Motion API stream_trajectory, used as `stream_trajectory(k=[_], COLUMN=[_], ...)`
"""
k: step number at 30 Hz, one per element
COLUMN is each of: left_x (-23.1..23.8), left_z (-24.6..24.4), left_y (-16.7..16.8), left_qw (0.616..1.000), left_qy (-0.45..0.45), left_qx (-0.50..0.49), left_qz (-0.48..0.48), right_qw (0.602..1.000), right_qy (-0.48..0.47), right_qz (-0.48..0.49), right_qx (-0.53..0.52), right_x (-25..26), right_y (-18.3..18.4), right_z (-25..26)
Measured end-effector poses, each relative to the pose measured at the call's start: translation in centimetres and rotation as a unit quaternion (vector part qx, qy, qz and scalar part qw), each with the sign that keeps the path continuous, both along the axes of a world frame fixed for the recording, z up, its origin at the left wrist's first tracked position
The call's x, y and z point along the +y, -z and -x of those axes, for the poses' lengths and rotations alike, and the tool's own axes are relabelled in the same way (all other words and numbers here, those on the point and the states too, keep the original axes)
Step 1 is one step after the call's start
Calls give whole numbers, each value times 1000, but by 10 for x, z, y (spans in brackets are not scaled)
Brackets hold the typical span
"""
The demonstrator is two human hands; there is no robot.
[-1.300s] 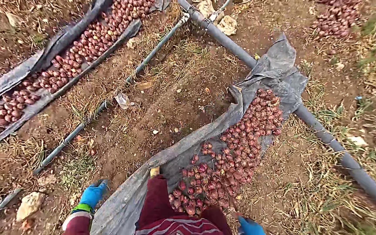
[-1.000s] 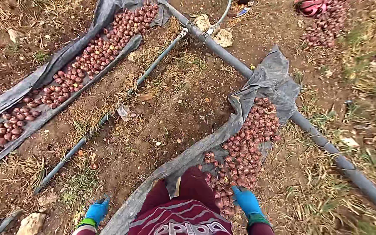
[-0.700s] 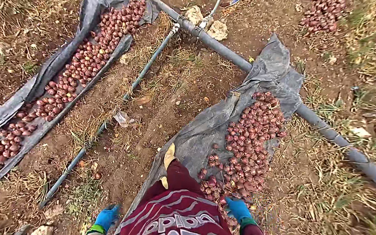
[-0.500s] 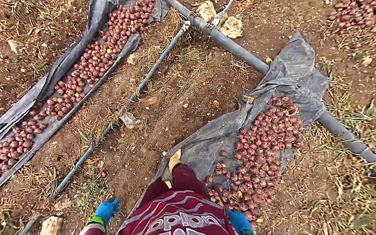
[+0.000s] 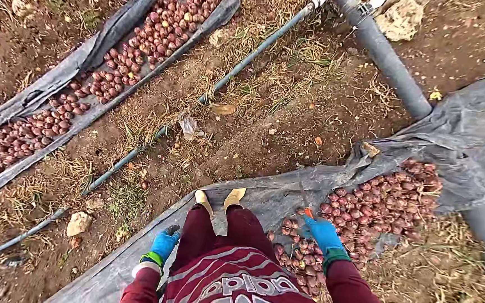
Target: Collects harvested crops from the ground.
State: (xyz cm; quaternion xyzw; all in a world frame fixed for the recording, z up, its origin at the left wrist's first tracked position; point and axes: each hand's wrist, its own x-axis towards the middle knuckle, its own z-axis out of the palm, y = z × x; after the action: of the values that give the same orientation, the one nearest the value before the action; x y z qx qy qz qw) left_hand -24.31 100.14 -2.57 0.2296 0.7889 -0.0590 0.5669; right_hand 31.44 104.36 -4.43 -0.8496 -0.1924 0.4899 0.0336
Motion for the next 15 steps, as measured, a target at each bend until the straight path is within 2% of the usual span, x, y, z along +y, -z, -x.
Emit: stream_trajectory(k=[4, 7, 9, 12, 15], left_x=[8, 39, 58, 76, 69], left_z=[-10, -42, -63, -82, -70], left_y=[31, 73, 119, 206, 305], left_qw=[1000, 992, 979, 946, 882], left_qy=[28, -62, -85, -240, -458], left_qx=[-9, -112, -185, -219, -93], left_qz=[10, -12, 9, 5, -55], right_qw=[998, 990, 977, 920, 849], right_qy=[-44, -85, -137, -326, -443], right_qz=[15, 19, 27, 83, 89], right_qx=[48, 112, 163, 200, 272], right_x=[45, 70, 69, 68, 76], right_y=[27, 62, 109, 185, 260], right_z=[80, 170, 231, 308, 354])
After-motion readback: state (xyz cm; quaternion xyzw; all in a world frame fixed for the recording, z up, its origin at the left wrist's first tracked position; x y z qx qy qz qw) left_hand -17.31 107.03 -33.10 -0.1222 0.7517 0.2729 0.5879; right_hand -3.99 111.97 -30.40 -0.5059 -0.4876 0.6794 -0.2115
